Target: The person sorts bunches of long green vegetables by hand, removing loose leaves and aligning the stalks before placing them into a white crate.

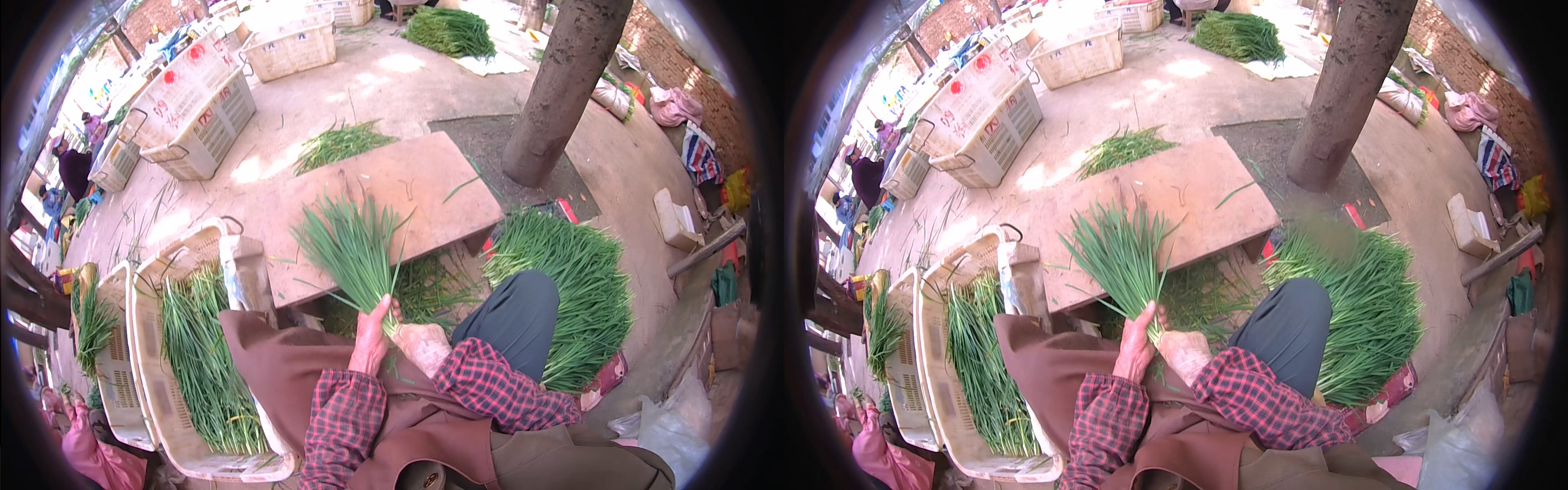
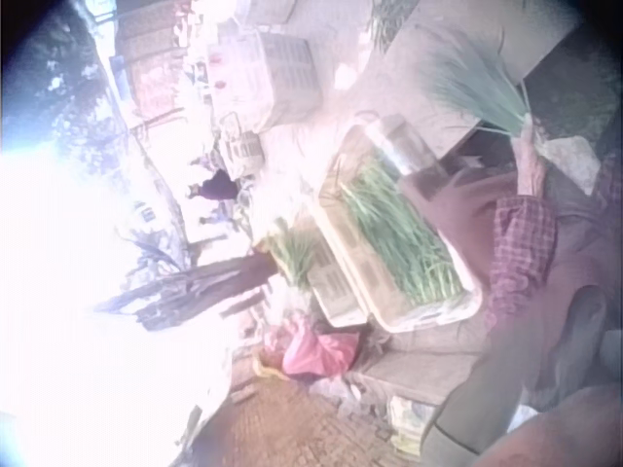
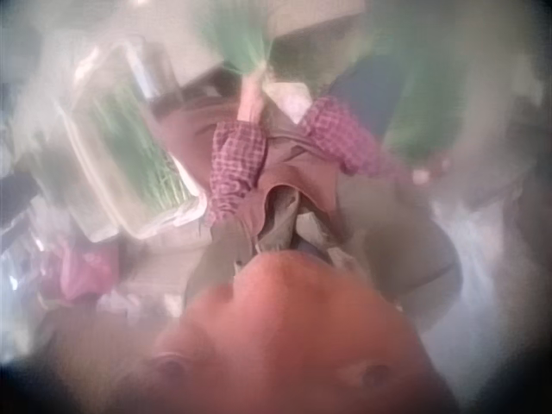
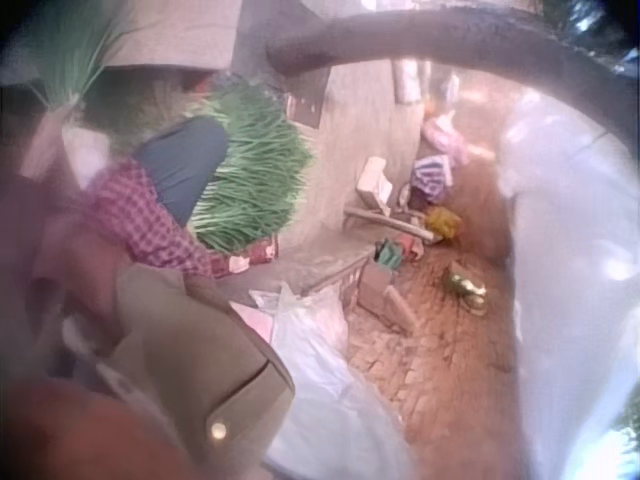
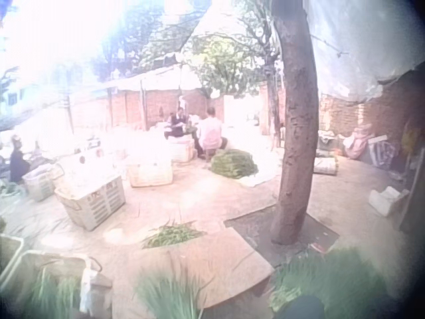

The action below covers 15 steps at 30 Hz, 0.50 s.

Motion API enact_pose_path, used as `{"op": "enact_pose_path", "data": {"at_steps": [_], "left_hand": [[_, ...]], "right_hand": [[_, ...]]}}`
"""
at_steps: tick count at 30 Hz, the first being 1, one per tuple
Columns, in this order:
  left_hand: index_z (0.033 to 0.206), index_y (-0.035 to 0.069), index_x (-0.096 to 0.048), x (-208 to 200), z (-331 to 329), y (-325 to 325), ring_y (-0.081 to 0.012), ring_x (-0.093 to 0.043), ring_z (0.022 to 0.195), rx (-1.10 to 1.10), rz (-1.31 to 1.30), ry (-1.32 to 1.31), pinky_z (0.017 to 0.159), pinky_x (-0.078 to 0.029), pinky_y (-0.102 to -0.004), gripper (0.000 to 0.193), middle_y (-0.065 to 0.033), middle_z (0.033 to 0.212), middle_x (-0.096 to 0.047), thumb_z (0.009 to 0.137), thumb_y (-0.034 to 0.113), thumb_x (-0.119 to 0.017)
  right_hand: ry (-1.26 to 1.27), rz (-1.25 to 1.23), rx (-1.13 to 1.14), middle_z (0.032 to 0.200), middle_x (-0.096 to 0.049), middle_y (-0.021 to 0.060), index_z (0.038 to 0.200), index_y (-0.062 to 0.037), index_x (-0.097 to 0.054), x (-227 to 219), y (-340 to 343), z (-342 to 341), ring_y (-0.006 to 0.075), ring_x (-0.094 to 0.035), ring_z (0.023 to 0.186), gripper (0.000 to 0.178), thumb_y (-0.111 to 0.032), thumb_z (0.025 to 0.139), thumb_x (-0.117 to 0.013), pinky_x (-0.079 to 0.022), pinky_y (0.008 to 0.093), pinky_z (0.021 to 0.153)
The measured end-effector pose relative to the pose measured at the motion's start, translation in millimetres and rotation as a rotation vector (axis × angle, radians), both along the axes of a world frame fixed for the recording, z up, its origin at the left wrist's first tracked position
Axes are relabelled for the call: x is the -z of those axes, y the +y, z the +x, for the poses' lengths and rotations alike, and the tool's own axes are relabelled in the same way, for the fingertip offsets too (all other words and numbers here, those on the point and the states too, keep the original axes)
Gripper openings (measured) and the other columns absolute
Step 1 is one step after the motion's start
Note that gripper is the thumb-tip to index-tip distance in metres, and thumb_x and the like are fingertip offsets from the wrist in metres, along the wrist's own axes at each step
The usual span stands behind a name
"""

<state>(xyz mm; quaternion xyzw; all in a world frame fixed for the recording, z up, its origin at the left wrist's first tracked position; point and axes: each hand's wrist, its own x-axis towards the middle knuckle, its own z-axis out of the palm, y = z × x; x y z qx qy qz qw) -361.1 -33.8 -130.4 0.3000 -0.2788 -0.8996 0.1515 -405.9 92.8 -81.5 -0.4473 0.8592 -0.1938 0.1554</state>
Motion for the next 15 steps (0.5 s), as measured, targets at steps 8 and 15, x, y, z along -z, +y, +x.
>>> {"op": "enact_pose_path", "data": {"at_steps": [8,15], "left_hand": [[0.105,0.007,-0.059,8,-2,2,-0.0157,-0.061,0.068,-0.027,0.049,-0.014,0.061,-0.054,-0.0313,0.020,-0.0059,0.084,-0.064,0.091,0.014,-0.071],[0.102,0.006,-0.058,12,-3,3,-0.0138,-0.060,0.066,-0.013,-0.030,-0.075,0.058,-0.054,-0.0294,0.019,-0.0046,0.083,-0.064,0.092,0.016,-0.071]], "right_hand": [[0.103,-0.010,-0.077,0.070,-0.068,0.0126,0.074,-0.0094,-0.068,11,10,8,0.0339,-0.069,0.068,0.014,-0.017,0.084,-0.061,-0.053,0.0471,0.058],[0.191,-0.126,0.007,0.065,-0.066,0.0100,0.073,-0.0107,-0.066,39,-1,19,0.0308,-0.067,0.060,0.009,-0.014,0.081,-0.062,-0.051,0.0436,0.052]]}}
